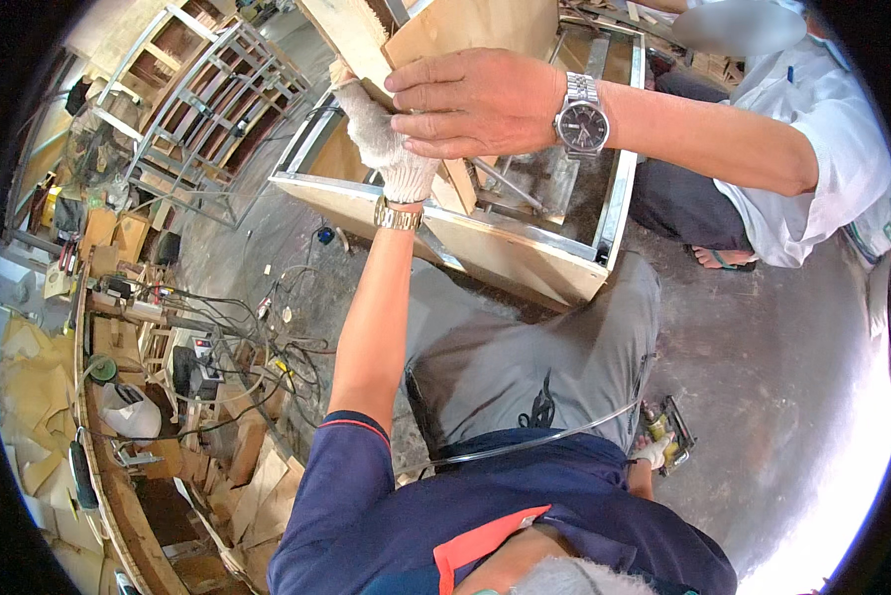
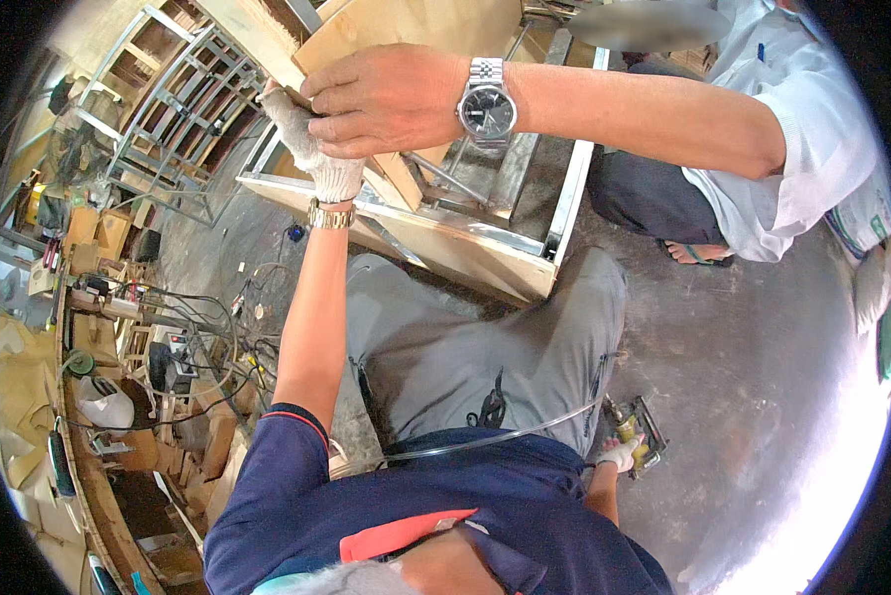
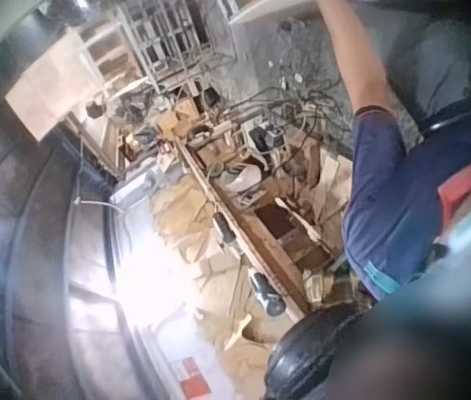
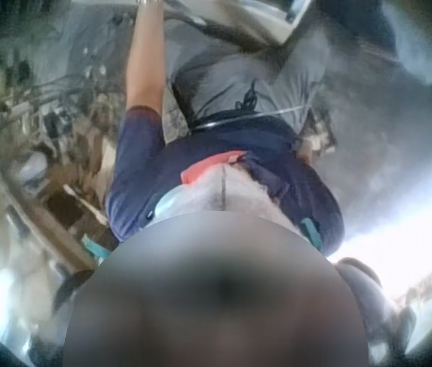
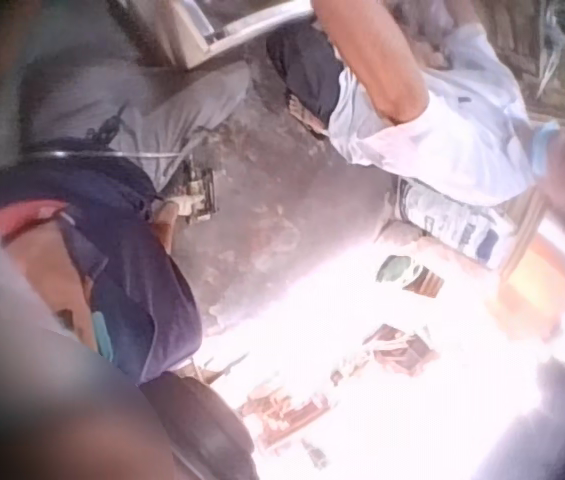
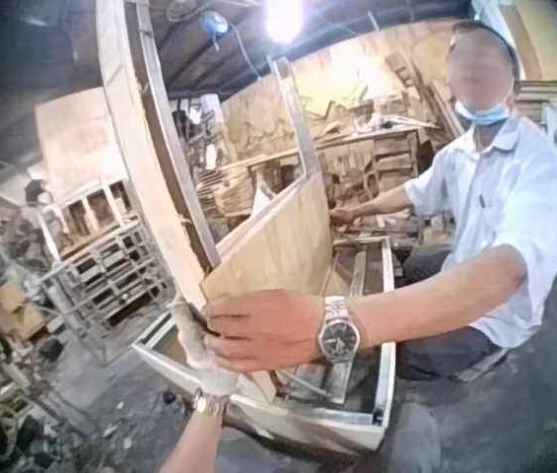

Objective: The person assembles a wooden frame by fitting wooden pieces into a metal structure. They use a nail gun to secure the pieces and a hammer to adjust them. The person works alongside a coworker who assists with holding the frame.

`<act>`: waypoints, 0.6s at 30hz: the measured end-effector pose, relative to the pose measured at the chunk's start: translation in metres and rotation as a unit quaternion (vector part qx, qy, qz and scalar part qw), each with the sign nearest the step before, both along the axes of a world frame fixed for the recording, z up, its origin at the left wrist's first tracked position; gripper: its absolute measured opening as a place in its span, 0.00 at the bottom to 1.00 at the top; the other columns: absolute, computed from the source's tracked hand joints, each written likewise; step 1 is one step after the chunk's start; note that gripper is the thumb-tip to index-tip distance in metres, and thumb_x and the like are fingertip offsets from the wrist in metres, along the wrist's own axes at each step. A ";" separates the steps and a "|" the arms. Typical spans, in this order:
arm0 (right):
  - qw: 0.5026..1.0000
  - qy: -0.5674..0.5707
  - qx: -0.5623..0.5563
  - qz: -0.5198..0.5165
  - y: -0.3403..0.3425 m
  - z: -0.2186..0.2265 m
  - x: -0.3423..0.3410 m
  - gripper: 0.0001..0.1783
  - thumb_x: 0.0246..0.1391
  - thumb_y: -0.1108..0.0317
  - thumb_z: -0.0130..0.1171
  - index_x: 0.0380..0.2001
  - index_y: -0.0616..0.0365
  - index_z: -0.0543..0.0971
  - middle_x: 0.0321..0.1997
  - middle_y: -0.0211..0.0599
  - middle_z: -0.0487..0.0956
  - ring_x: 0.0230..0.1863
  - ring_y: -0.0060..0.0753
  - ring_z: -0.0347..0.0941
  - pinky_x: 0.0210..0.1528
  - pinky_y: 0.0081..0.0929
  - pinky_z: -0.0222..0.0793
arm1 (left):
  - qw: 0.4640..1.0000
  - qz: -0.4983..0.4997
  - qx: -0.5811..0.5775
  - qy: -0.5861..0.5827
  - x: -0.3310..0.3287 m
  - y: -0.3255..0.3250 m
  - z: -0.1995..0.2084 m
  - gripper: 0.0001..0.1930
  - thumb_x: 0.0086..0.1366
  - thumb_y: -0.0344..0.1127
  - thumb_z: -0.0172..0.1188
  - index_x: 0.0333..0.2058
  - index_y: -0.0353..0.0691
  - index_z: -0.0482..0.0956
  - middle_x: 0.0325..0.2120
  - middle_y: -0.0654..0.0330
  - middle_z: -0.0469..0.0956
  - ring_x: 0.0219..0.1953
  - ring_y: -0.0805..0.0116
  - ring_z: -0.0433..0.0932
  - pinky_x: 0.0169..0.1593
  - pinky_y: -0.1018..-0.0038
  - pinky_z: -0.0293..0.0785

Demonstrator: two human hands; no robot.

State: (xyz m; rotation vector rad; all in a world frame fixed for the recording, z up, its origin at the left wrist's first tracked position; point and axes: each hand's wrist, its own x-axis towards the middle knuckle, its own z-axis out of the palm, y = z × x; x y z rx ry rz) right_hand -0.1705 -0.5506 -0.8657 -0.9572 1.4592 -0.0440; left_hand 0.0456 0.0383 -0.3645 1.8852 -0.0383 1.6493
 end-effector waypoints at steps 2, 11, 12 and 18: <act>1.000 0.007 -0.013 0.001 0.007 0.003 0.005 0.45 0.50 0.20 0.58 0.37 0.59 0.77 0.33 0.40 0.80 0.33 0.39 0.79 0.32 0.34 0.72 | 0.997 -0.062 -0.054 -0.010 0.002 0.000 -0.003 0.42 0.65 0.47 0.68 0.70 0.35 0.58 0.60 0.50 0.74 0.57 0.62 0.76 0.60 0.67 0.71; 0.998 0.026 -0.060 0.010 0.012 0.013 0.011 0.44 0.48 0.22 0.63 0.26 0.61 0.77 0.24 0.36 0.79 0.23 0.36 0.78 0.23 0.30 0.71 | 0.988 -0.127 -0.088 0.010 -0.003 0.001 0.000 0.46 0.59 0.44 0.75 0.68 0.34 0.58 0.59 0.49 0.71 0.59 0.60 0.72 0.63 0.62 0.69; 0.997 0.028 -0.065 0.015 0.011 0.015 0.010 0.44 0.48 0.22 0.63 0.25 0.61 0.77 0.23 0.36 0.79 0.22 0.35 0.78 0.22 0.29 0.70 | 0.985 -0.144 -0.091 0.015 -0.004 -0.002 0.003 0.46 0.57 0.43 0.76 0.67 0.33 0.58 0.58 0.49 0.71 0.58 0.60 0.72 0.62 0.62 0.69; 0.997 0.045 -0.062 0.017 0.009 0.026 0.006 0.44 0.49 0.23 0.64 0.23 0.63 0.77 0.21 0.37 0.79 0.20 0.34 0.77 0.21 0.29 0.71 | 1.000 -0.006 -0.020 0.021 -0.010 -0.028 0.027 0.47 0.55 0.39 0.79 0.65 0.32 0.58 0.54 0.46 0.72 0.54 0.58 0.72 0.60 0.61 0.70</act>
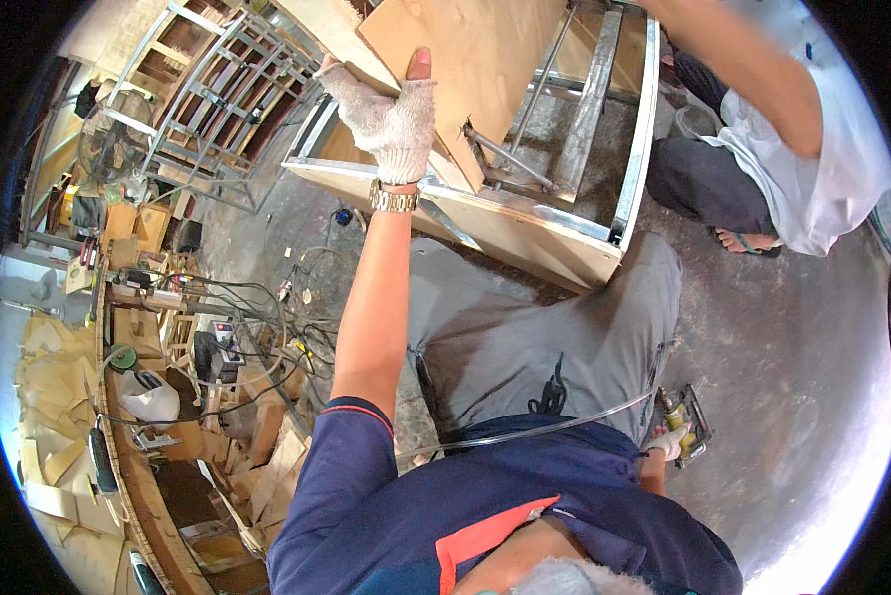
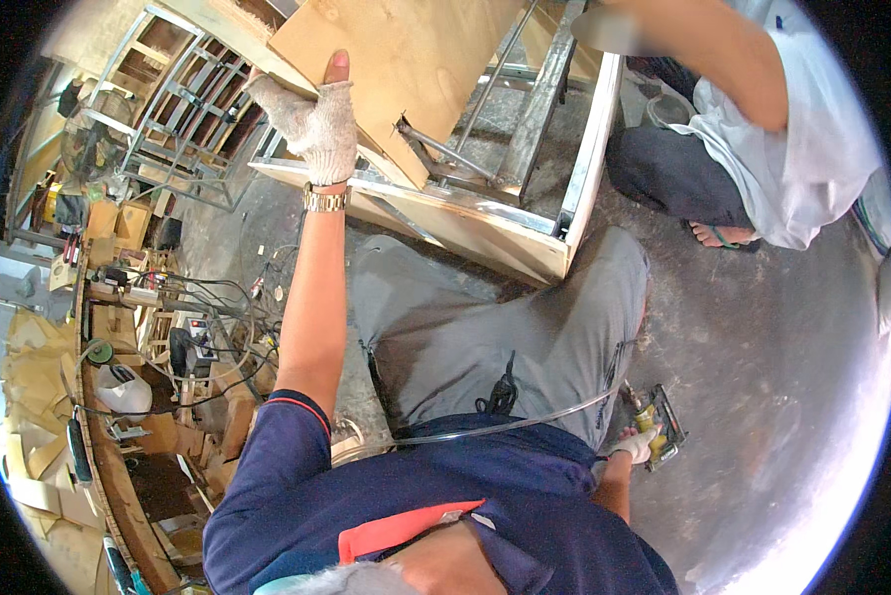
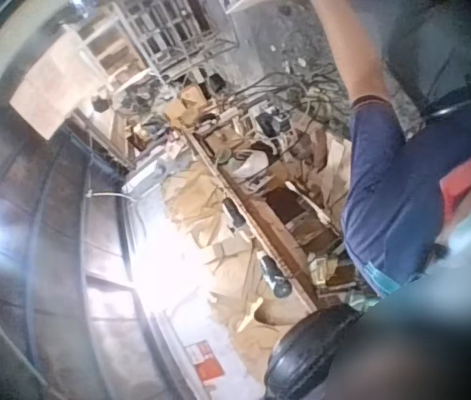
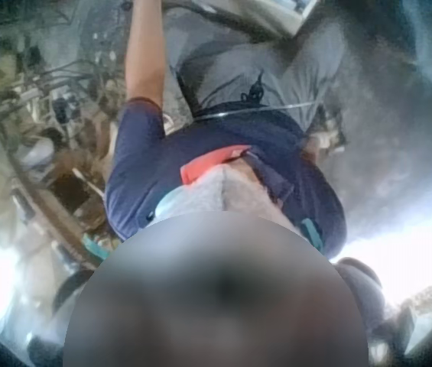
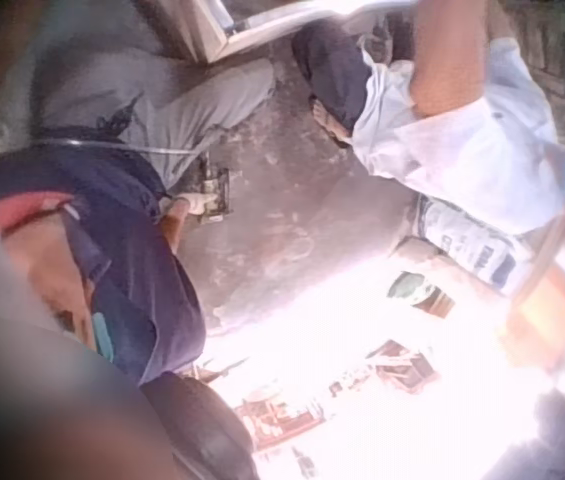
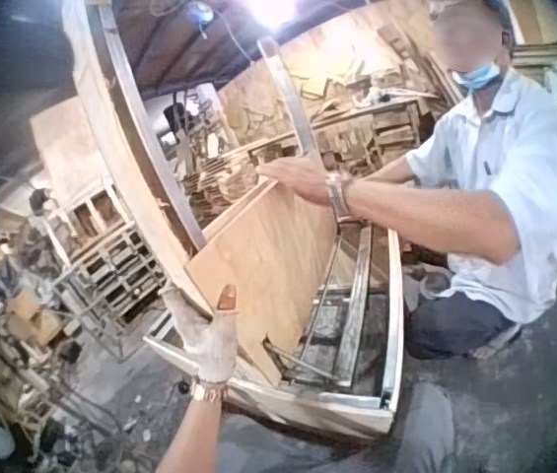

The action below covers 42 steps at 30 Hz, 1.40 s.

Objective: The person assembles a wooden frame by fitting wooden pieces into a metal structure. They use a nail gun to secure the pieces and a hammer to adjust them. The person works alongside a coworker who assists with holding the frame.

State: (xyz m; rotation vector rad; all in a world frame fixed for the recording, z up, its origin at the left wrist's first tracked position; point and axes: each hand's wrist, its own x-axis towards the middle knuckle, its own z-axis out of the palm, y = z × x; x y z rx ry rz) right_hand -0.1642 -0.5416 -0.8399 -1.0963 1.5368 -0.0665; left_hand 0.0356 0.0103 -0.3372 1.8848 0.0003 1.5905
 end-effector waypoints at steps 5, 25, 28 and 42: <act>0.998 -0.005 -0.060 0.018 0.003 -0.002 -0.002 0.42 0.54 0.26 0.62 0.26 0.64 0.78 0.22 0.37 0.79 0.20 0.33 0.77 0.20 0.28 0.70 | 0.998 -0.042 -0.049 0.014 -0.003 -0.005 0.002 0.43 0.58 0.36 0.78 0.64 0.32 0.58 0.58 0.49 0.66 0.60 0.59 0.66 0.67 0.62 0.62; 0.996 -0.034 0.059 -0.057 -0.012 -0.011 -0.014 0.37 0.50 0.28 0.67 0.31 0.56 0.76 0.28 0.30 0.71 0.21 0.29 0.66 0.25 0.29 0.62 | 0.998 0.014 -0.055 -0.008 0.000 -0.002 -0.004 0.41 0.59 0.38 0.76 0.63 0.34 0.58 0.58 0.51 0.64 0.60 0.61 0.64 0.67 0.63 0.60; 0.990 -0.023 0.126 -0.060 -0.031 -0.021 -0.032 0.38 0.50 0.23 0.61 0.28 0.51 0.73 0.27 0.29 0.70 0.20 0.28 0.64 0.24 0.30 0.61 | 0.998 0.040 -0.050 0.013 -0.001 0.004 -0.006 0.47 0.60 0.39 0.75 0.68 0.34 0.53 0.62 0.50 0.62 0.63 0.59 0.62 0.69 0.61 0.58; -0.052 -0.534 -0.411 0.737 0.534 0.617 0.560 0.18 0.59 0.53 0.56 0.51 0.41 0.80 0.53 0.36 0.80 0.53 0.43 0.76 0.55 0.40 0.72 | 0.994 0.092 -0.059 -0.017 -0.004 0.003 -0.021 0.50 0.64 0.47 0.70 0.74 0.38 0.47 0.63 0.55 0.63 0.64 0.64 0.65 0.66 0.64 0.64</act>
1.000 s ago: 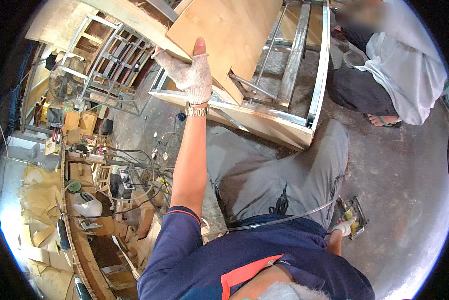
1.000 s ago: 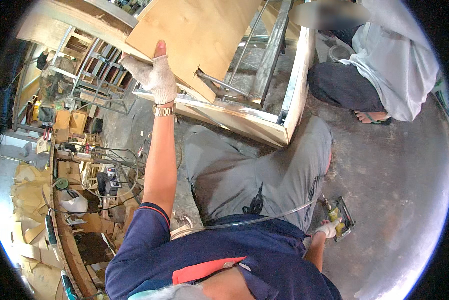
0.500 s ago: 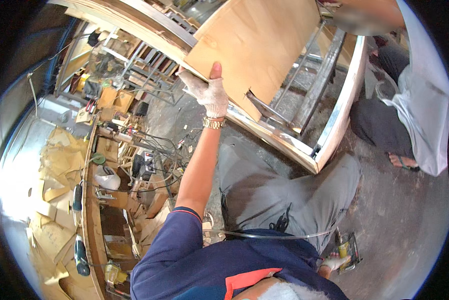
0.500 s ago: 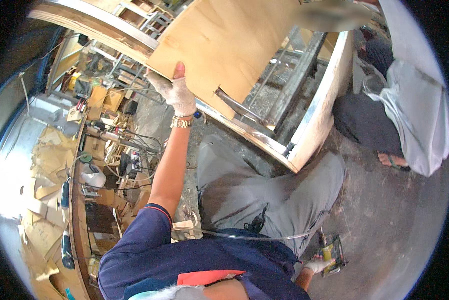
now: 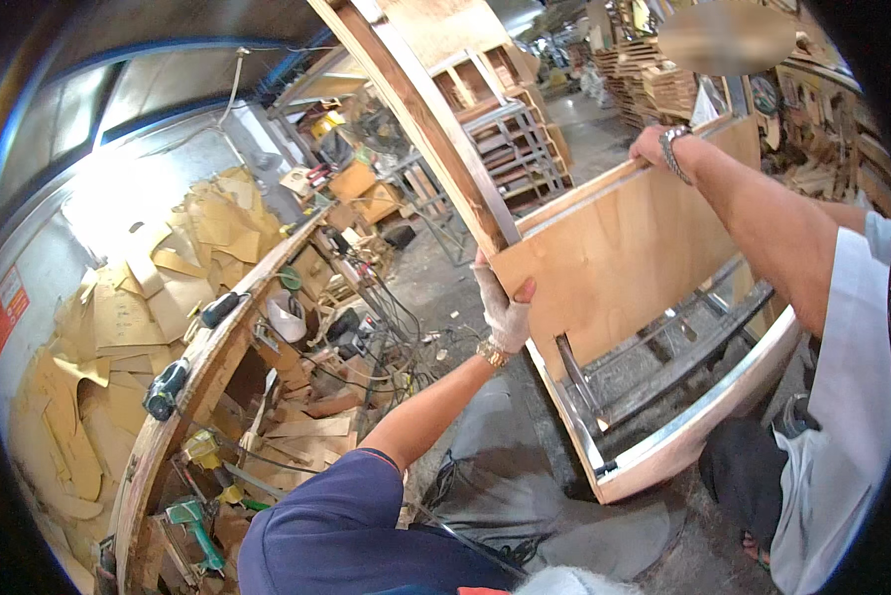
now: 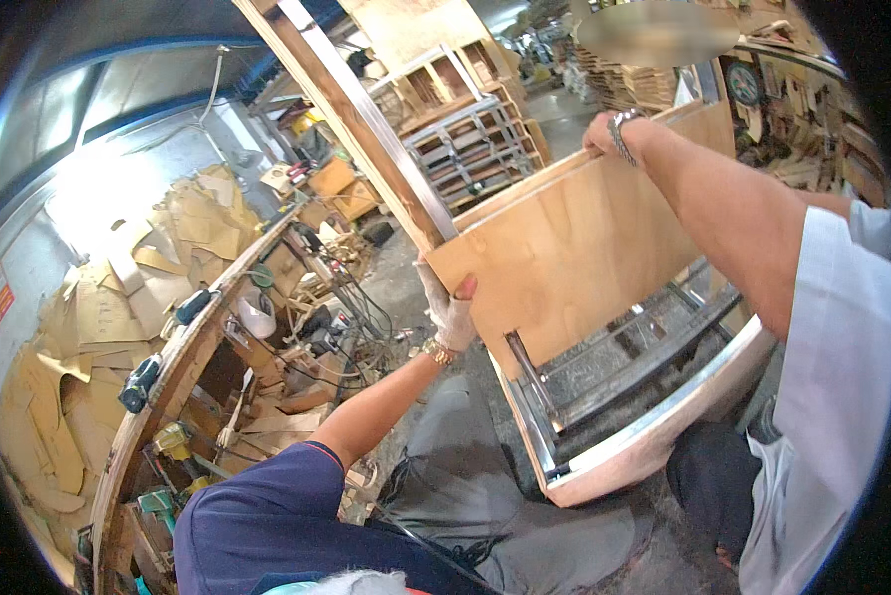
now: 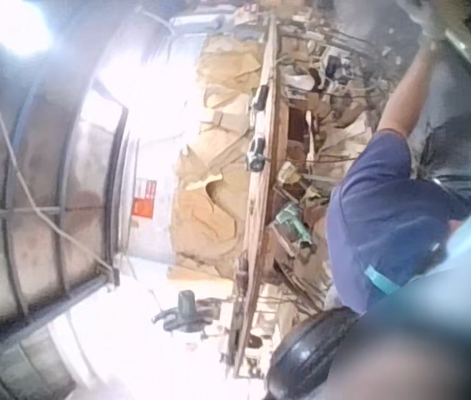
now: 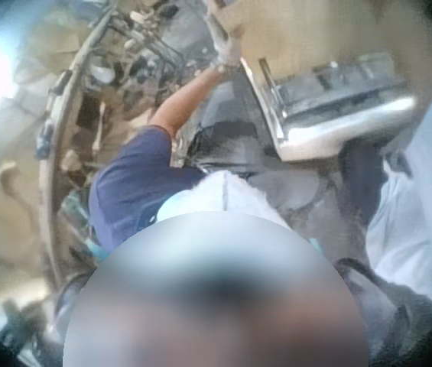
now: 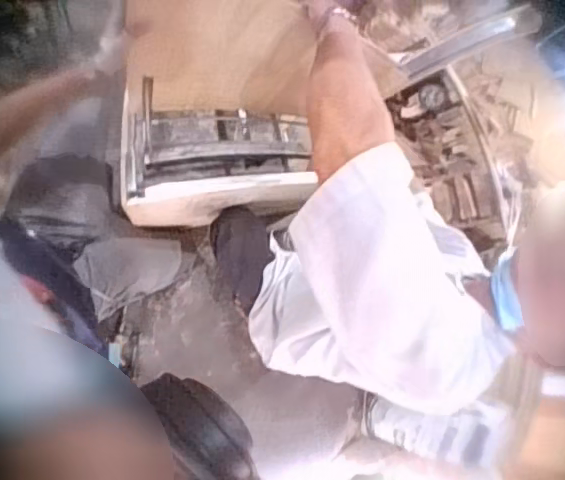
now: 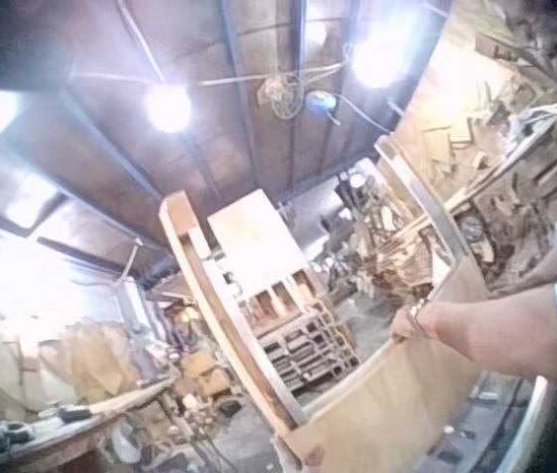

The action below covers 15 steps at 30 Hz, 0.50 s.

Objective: The person assembles a wooden frame by fitting wooden pieces into a metal structure. They use a nail gun to secure the pieces and a hammer to adjust them. The person works alongside a coworker who assists with holding the frame.

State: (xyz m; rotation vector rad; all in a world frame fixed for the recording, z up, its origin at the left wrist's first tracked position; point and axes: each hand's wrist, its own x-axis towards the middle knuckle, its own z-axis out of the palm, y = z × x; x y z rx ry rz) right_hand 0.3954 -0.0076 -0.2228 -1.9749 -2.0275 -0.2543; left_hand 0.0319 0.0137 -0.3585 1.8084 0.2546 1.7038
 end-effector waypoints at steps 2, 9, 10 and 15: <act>0.986 -0.154 -0.057 -0.019 0.015 0.034 0.002 0.19 0.61 0.59 0.56 0.55 0.39 0.82 0.58 0.38 0.81 0.58 0.45 0.78 0.60 0.41 0.74 | 0.999 -0.033 -0.042 -0.004 0.000 -0.002 -0.001 0.48 0.64 0.47 0.69 0.73 0.39 0.48 0.60 0.55 0.66 0.62 0.65 0.68 0.64 0.65 0.68; 0.995 -0.058 -0.070 -0.045 0.018 0.036 0.006 0.22 0.64 0.58 0.54 0.59 0.38 0.82 0.68 0.40 0.76 0.66 0.46 0.74 0.67 0.42 0.70 | 0.999 0.005 -0.035 0.017 -0.008 0.004 -0.010 0.37 0.67 0.43 0.65 0.68 0.42 0.55 0.54 0.56 0.72 0.54 0.66 0.74 0.55 0.64 0.75; 0.994 -0.041 -0.090 -0.035 0.021 0.037 0.009 0.22 0.64 0.57 0.55 0.60 0.39 0.82 0.68 0.41 0.76 0.67 0.46 0.74 0.67 0.42 0.70 | 0.999 0.000 -0.046 0.015 -0.008 0.004 -0.011 0.37 0.68 0.43 0.65 0.68 0.43 0.54 0.55 0.56 0.72 0.55 0.66 0.74 0.55 0.64 0.76; 0.993 0.061 -0.079 -0.061 0.027 0.035 0.012 0.24 0.63 0.52 0.56 0.61 0.41 0.80 0.67 0.42 0.77 0.67 0.46 0.73 0.68 0.43 0.69 | 0.997 -0.007 -0.069 0.040 -0.012 0.005 -0.015 0.49 0.70 0.40 0.65 0.76 0.49 0.38 0.65 0.55 0.65 0.63 0.62 0.69 0.63 0.61 0.73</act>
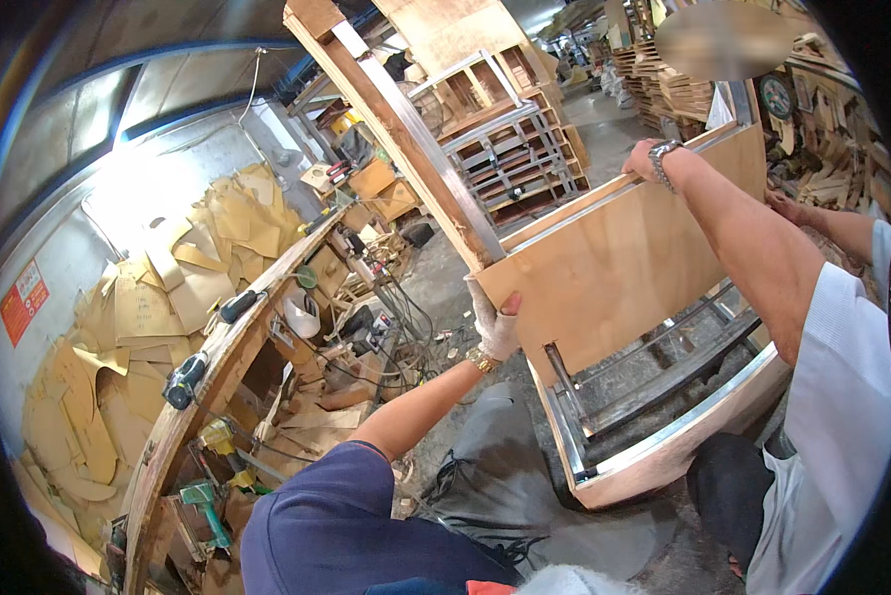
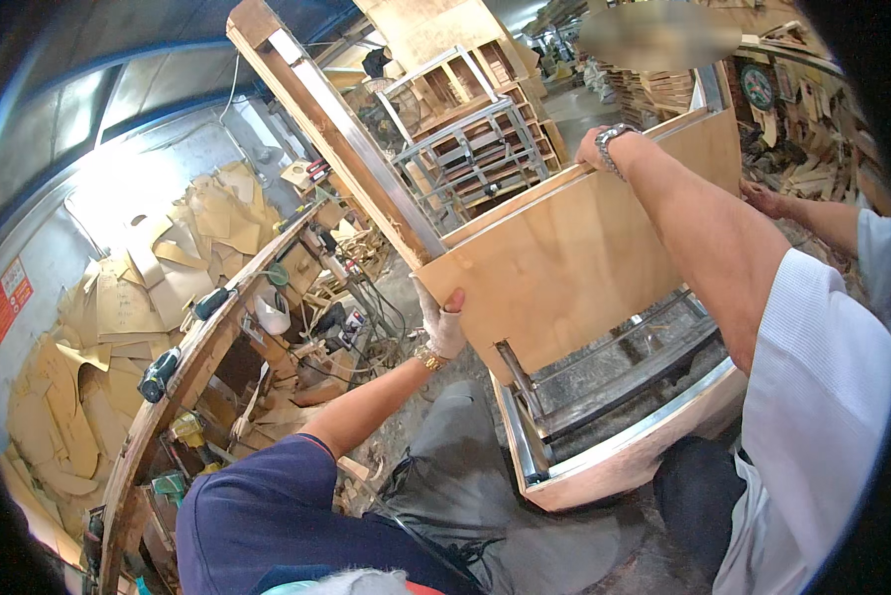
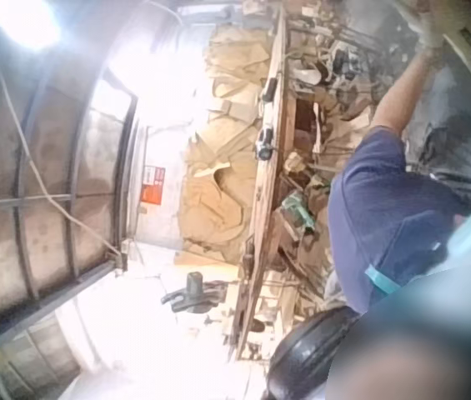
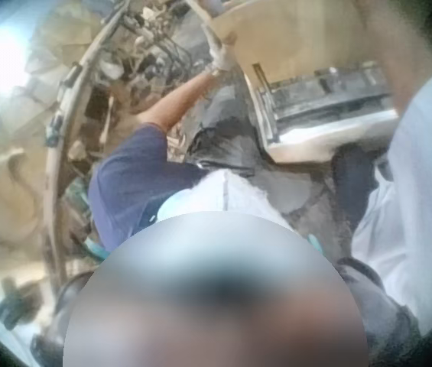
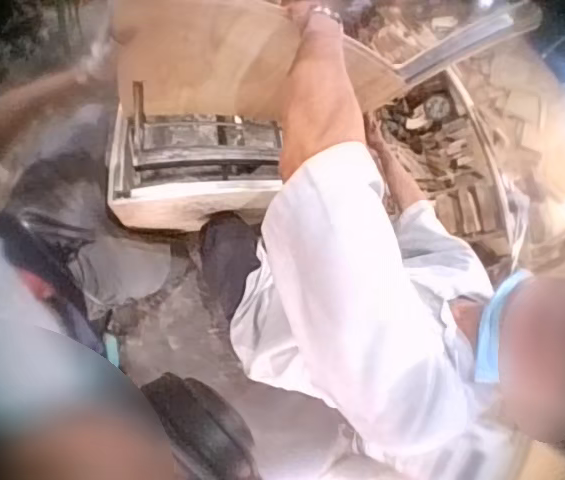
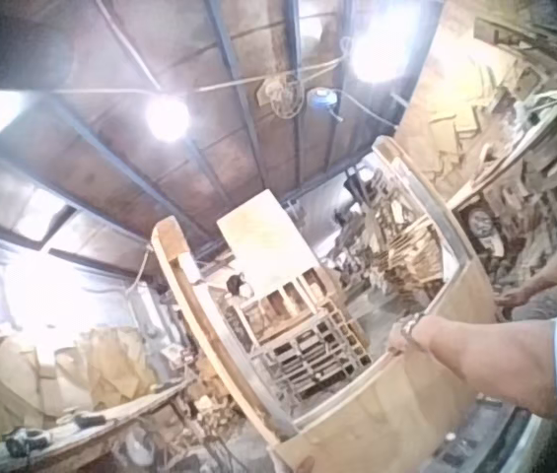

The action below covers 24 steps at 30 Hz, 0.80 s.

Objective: The person assembles a wooden frame by fitting wooden pieces into a metal structure. They use a nail gun to secure the pieces and a hammer to adjust them. The person works alongside a coworker who assists with holding the frame.

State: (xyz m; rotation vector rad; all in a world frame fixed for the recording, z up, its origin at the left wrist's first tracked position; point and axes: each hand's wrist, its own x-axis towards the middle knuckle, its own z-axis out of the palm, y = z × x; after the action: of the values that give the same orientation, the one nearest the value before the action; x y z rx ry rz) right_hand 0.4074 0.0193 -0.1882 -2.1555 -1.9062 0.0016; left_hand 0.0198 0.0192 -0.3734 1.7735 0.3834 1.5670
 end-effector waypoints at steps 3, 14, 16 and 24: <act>0.999 -0.027 0.010 0.014 0.000 0.000 -0.003 0.23 0.63 0.54 0.56 0.59 0.44 0.82 0.65 0.44 0.78 0.65 0.47 0.75 0.67 0.42 0.70 | 1.000 -0.022 0.000 0.017 -0.006 0.006 -0.003 0.48 0.70 0.40 0.64 0.76 0.49 0.37 0.65 0.57 0.65 0.63 0.63 0.69 0.62 0.62 0.73; 0.997 -0.072 0.011 0.022 -0.008 -0.001 -0.009 0.23 0.62 0.59 0.56 0.59 0.48 0.81 0.64 0.45 0.78 0.64 0.49 0.75 0.65 0.44 0.72 | 0.999 0.033 -0.041 -0.011 -0.014 0.006 -0.015 0.40 0.68 0.42 0.68 0.70 0.49 0.53 0.57 0.59 0.72 0.57 0.64 0.75 0.55 0.64 0.78; 0.997 -0.070 0.019 0.008 -0.012 0.002 -0.012 0.22 0.62 0.66 0.56 0.60 0.42 0.81 0.62 0.42 0.80 0.63 0.49 0.77 0.64 0.43 0.73 | 0.998 0.009 -0.059 -0.006 -0.015 -0.001 -0.010 0.38 0.67 0.42 0.69 0.68 0.49 0.56 0.56 0.59 0.73 0.56 0.64 0.76 0.54 0.63 0.80; 0.990 -0.138 -0.012 0.032 -0.018 0.008 -0.018 0.22 0.64 0.63 0.54 0.61 0.43 0.80 0.64 0.43 0.78 0.65 0.50 0.74 0.66 0.44 0.70 | 0.988 -0.054 -0.141 -0.017 -0.011 -0.014 -0.002 0.39 0.66 0.43 0.70 0.68 0.52 0.54 0.58 0.57 0.71 0.56 0.58 0.77 0.55 0.55 0.82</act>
State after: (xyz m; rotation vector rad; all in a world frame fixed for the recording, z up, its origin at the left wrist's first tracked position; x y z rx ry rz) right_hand 0.3891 0.0017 -0.1800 -2.2056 -2.1317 -0.2760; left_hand 0.0086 0.0057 -0.3757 1.5239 0.4604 1.3910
